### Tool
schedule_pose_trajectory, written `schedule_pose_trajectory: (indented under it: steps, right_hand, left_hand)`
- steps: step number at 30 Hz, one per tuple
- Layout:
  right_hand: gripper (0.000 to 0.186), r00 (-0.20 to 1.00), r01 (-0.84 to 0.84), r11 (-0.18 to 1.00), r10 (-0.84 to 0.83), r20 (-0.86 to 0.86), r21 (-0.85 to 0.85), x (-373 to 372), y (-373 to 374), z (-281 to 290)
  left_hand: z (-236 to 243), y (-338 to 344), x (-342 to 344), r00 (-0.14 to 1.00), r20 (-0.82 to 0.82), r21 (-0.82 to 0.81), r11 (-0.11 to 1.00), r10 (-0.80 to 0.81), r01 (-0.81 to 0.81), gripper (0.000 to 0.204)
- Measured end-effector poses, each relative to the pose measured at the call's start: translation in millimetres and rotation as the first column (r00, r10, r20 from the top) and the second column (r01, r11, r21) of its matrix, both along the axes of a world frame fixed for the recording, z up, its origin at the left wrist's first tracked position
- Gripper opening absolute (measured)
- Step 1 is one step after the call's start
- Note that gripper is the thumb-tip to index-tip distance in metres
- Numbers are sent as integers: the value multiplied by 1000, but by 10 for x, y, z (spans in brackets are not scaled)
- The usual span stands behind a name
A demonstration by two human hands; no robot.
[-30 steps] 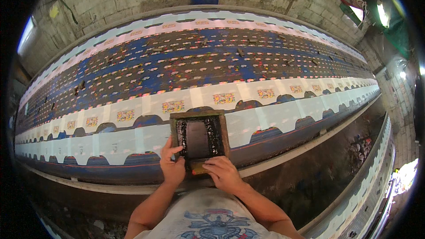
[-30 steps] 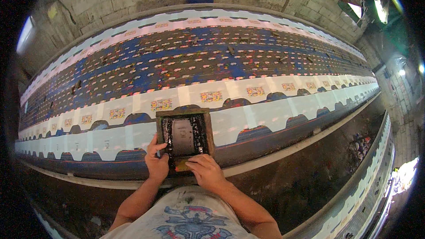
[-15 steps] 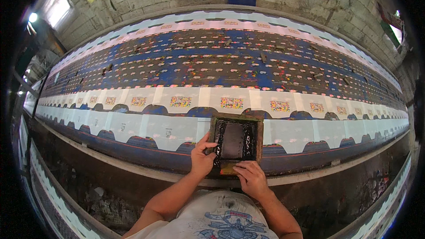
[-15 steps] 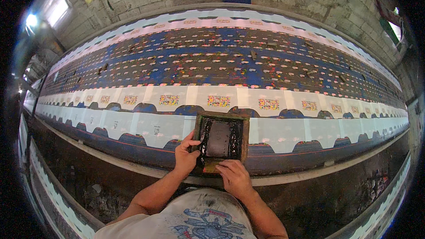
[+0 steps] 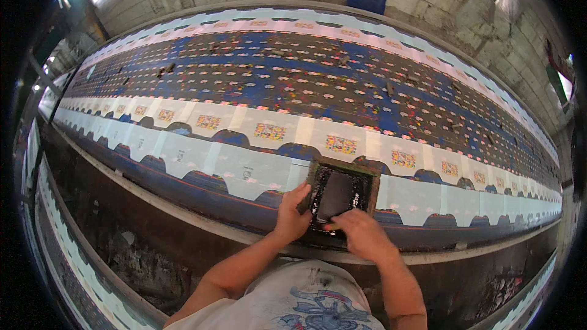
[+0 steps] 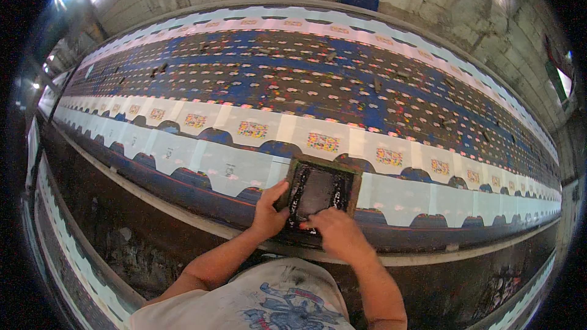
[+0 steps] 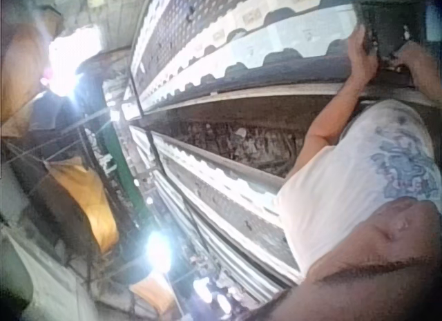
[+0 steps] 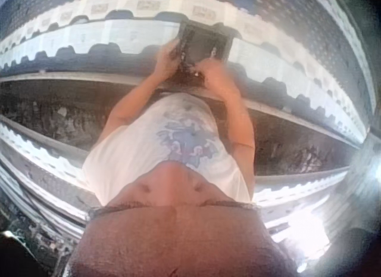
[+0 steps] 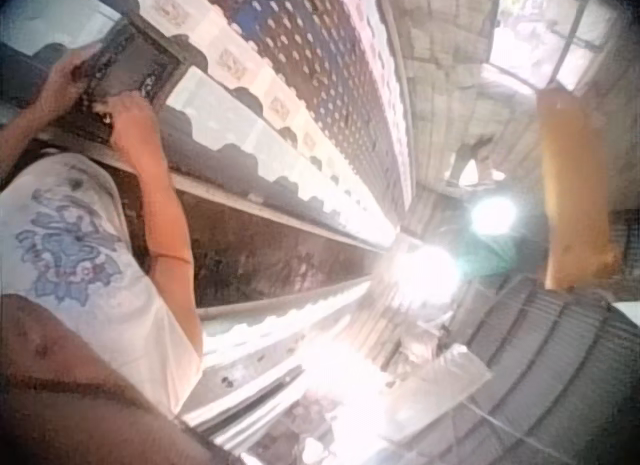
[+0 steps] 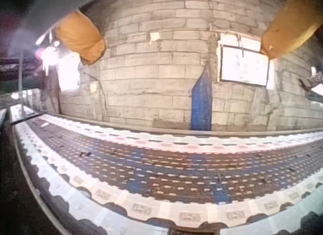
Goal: The person repeatedly rubs a small rectangular ink pad over a long roll of patterned fabric laid out on a table, moving along the roll and applying ink in short strokes. The person occasionally lifts and repositions the pad while continuing the rubbing motion across the fabric surface.
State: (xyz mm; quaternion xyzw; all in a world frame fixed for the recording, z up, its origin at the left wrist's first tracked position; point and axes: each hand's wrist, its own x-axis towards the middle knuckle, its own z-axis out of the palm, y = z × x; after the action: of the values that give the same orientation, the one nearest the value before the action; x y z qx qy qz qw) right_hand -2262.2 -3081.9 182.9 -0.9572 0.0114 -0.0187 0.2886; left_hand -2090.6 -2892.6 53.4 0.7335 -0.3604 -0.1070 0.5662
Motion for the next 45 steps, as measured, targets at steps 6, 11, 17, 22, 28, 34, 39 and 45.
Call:
schedule_pose_trajectory:
  steps: [6,11,17,22,28,34,39,45]
  right_hand:
    - [47,981,132,984,-111,162,-121,619,-528,-133]
    - [50,961,197,964,-154,228,-178,669,-475,-291]
    - [58,982,142,955,-103,157,-261,175,112,-329]
    - [57,992,64,984,-45,115,-169,-4,230,-192]
    - [52,992,125,987,-121,47,-104,499,-403,-152]
    - [57,950,269,939,-222,220,-216,712,-455,-374]
    - [64,973,218,947,-195,120,-235,341,-5,-328]
    - [65,983,178,950,-159,92,-257,-21,413,-229]
  left_hand:
    - [501,-9,152,880,466,253,967,-97,-27,52]
    - [546,-21,239,811,558,345,938,-175,-35,39]
    - [501,-49,241,820,540,357,934,-191,-18,37]
    - [460,-87,224,797,569,379,925,-204,-33,38]
    - [521,-96,257,807,542,409,913,-234,-10,38]
    - [455,-64,263,814,545,372,928,-204,-17,39]
    - [436,-11,240,839,513,339,941,-181,-4,44]
    - [68,-12,141,971,228,57,996,-78,66,57]
